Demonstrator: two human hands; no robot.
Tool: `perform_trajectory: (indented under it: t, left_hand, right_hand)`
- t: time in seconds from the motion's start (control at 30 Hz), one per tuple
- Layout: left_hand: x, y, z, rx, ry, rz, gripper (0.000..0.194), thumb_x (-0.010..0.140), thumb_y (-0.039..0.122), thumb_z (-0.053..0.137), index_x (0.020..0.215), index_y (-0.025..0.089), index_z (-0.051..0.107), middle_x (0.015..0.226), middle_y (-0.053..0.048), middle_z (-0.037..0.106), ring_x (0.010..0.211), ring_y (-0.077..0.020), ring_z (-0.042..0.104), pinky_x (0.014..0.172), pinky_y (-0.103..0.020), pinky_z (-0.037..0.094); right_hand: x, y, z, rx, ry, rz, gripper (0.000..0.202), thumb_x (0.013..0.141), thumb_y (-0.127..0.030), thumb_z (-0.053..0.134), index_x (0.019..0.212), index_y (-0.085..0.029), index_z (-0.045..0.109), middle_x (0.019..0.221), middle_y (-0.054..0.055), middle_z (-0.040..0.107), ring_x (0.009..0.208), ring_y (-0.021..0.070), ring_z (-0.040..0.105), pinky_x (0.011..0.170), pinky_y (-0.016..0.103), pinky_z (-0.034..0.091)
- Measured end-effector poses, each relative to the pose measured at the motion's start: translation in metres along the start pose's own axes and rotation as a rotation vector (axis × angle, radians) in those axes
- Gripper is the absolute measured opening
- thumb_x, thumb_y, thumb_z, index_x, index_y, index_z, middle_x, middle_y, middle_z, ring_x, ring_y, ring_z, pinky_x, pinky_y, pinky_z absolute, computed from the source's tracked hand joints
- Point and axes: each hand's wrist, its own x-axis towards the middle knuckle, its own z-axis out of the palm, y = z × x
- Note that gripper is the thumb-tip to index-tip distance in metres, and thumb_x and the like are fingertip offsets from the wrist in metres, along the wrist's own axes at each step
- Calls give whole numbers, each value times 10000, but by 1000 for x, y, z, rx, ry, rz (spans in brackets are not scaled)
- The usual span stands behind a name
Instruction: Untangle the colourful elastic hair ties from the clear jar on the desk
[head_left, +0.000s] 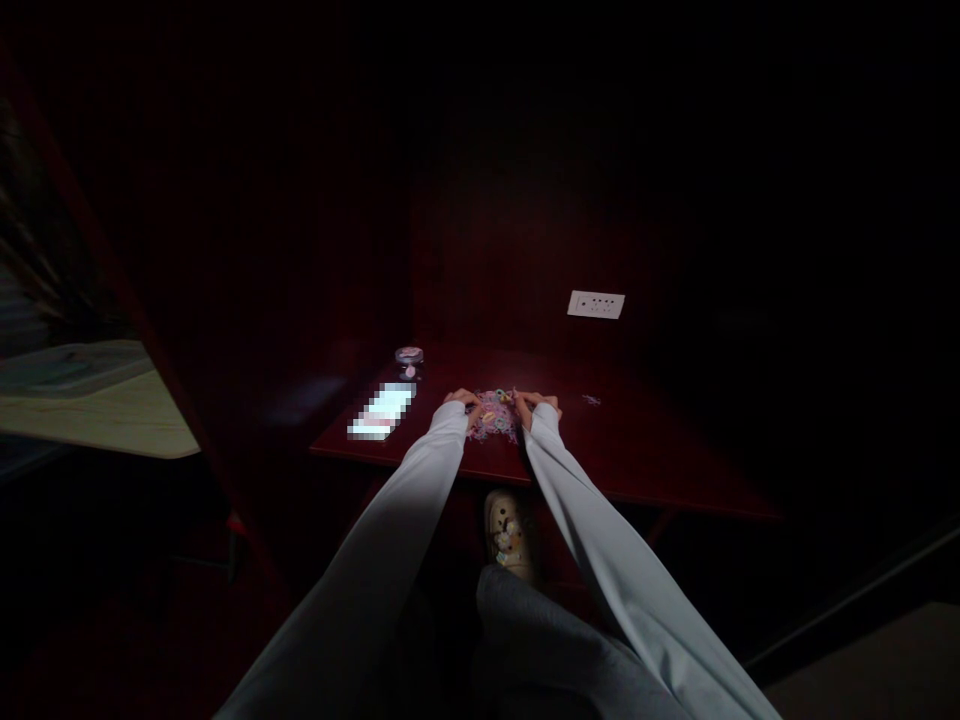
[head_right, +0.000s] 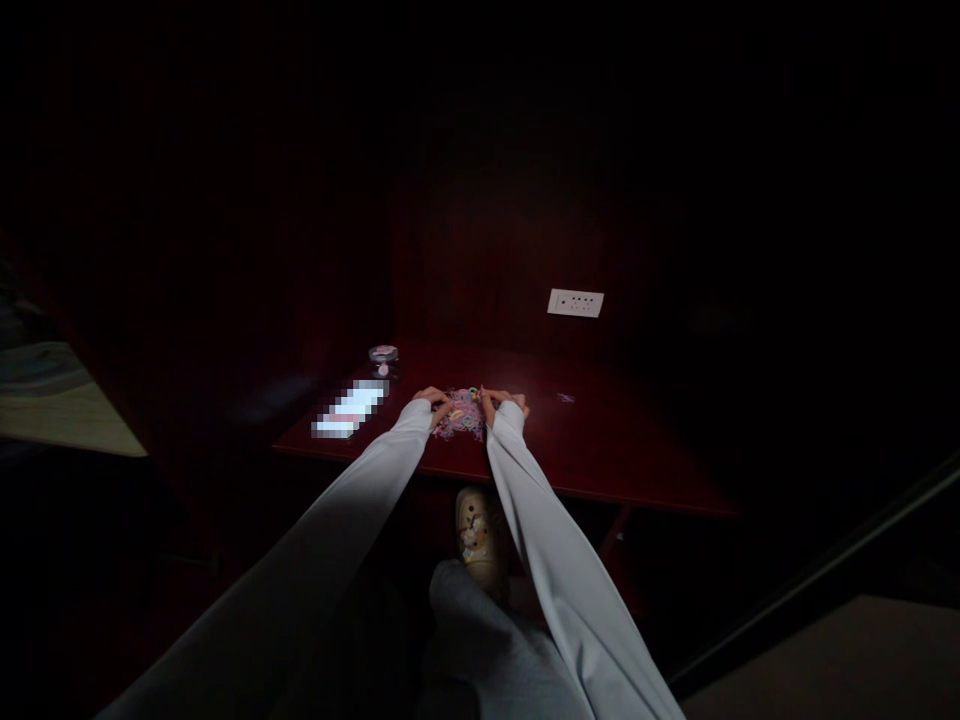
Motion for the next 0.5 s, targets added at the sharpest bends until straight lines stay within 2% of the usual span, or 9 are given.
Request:
perform_trajectory:
  t: [0.3, 0.5]
  left_hand:
    - [4, -6, 1, -81, 66, 22, 161, 921, 158, 708, 796, 221, 789, 1021, -38, 763, 935, -188, 676, 955, -299, 526]
    - [8, -12, 3, -136, 100, 20, 168, 913, 156, 678, 785, 212, 771, 960, -34, 745, 885, -181, 669, 828, -274, 541]
  right_hand:
    - [2, 3, 0, 67, 1, -31, 528, 944, -670, 545, 889, -245, 855, 896, 100, 793, 1059, 314, 572, 998, 461, 379]
    - [2, 6, 4, 79, 27, -31, 488, 969, -615, 533, 912, -247, 849, 951, 94, 799, 1063, 294, 583, 999, 440, 410]
